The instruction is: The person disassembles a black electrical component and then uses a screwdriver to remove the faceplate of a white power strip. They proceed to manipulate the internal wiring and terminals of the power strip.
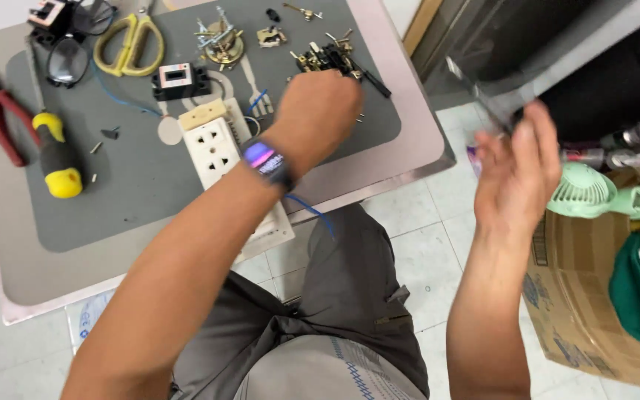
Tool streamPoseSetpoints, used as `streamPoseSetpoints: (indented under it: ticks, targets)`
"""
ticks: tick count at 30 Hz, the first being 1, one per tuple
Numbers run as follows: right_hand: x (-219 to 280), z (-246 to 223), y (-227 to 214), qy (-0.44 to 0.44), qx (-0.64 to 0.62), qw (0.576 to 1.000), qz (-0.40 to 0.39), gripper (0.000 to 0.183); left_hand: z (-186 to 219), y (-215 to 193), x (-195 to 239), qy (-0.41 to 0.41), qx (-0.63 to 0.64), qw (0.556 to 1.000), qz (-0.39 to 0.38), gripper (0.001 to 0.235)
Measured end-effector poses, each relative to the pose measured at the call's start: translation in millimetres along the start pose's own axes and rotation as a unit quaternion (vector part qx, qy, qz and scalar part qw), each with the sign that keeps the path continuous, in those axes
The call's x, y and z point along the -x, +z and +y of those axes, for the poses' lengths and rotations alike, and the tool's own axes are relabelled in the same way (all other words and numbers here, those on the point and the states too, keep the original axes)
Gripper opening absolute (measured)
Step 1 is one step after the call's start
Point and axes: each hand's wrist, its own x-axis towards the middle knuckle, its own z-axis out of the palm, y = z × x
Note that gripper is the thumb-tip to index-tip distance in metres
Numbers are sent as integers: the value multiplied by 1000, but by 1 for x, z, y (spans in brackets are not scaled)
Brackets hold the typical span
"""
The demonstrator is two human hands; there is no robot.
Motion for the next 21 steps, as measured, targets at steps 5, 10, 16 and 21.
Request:
streamPoseSetpoints:
  ticks: [5,10,16,21]
  targets:
    - [0,45,-66,167,-63,980,93,38,-4,34,-30,51,-19,994,97,18]
    - [6,25,-72,208,-213,953,59,44,-59,-77,58,-49,139,988,56,9]
    - [8,37,-74,215,-217,952,5,41,-88,-95,216,-103,162,950,245,20]
    - [38,16,0,150,-109,982,-29,22,-58,-38,243,-131,331,895,269,37]
